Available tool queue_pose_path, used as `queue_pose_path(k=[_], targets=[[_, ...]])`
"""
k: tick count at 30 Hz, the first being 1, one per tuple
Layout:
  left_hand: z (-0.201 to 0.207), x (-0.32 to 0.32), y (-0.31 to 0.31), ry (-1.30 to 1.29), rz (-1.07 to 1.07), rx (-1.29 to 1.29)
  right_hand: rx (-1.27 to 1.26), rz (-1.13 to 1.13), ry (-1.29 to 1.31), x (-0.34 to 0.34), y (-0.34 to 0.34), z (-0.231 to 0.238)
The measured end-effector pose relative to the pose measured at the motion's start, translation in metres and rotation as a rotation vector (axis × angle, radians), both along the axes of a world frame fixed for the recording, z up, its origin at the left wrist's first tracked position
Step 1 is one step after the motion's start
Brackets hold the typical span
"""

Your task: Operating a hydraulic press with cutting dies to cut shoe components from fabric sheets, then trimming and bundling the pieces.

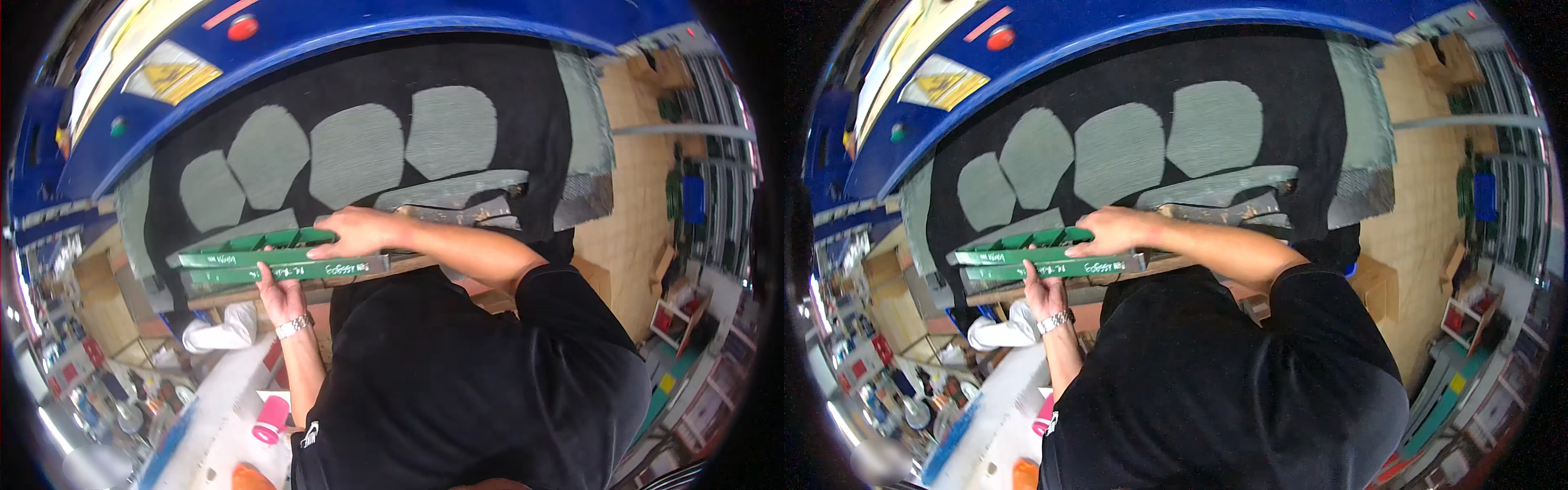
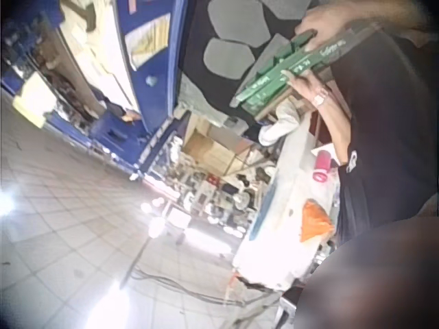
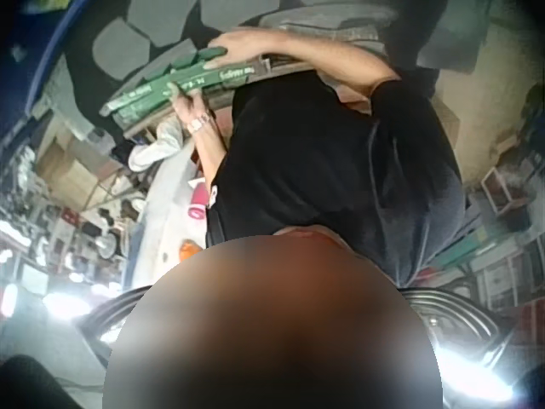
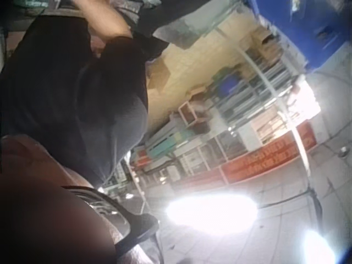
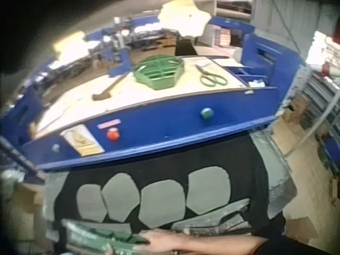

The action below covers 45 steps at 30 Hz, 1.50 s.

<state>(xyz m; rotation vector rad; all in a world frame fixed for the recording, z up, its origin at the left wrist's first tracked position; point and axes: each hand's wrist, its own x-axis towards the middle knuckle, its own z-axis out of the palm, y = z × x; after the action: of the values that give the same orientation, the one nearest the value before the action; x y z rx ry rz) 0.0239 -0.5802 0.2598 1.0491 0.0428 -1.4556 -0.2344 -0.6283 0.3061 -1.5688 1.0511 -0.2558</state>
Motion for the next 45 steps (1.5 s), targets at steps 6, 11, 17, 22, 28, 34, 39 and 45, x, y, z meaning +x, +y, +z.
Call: queue_pose_path(k=[6,11,17,22,28,34,39,45], targets=[[-0.004,0.006,0.010,0.031,-0.032,0.095,-0.405,-0.332,-0.050,-0.016,0.024,0.027],[-0.013,0.000,0.021,0.023,-0.166,0.133,-0.440,-0.555,0.336,-0.083,0.024,0.017],[0.013,0.015,0.018,0.210,-0.244,0.103,-0.480,-0.800,0.629,-0.174,0.054,-0.009],[0.038,0.069,0.012,0.158,-0.715,0.247,-0.524,-1.053,0.801,-0.267,0.081,-0.041],[0.020,0.214,-0.072,-0.625,-0.943,0.298,-0.364,-1.259,1.357,-0.470,0.180,-0.086],[-0.036,0.364,-0.181,-1.461,-0.309,0.376,0.082,-1.372,1.086,-0.483,0.158,-0.102],[-0.046,0.373,-0.225,-1.775,-0.451,0.543,0.015,-1.356,1.207,-0.489,0.165,-0.138],[-0.080,0.441,-0.215,-1.848,-0.370,0.564,-0.352,-1.562,0.869,-0.497,0.155,-0.154]])
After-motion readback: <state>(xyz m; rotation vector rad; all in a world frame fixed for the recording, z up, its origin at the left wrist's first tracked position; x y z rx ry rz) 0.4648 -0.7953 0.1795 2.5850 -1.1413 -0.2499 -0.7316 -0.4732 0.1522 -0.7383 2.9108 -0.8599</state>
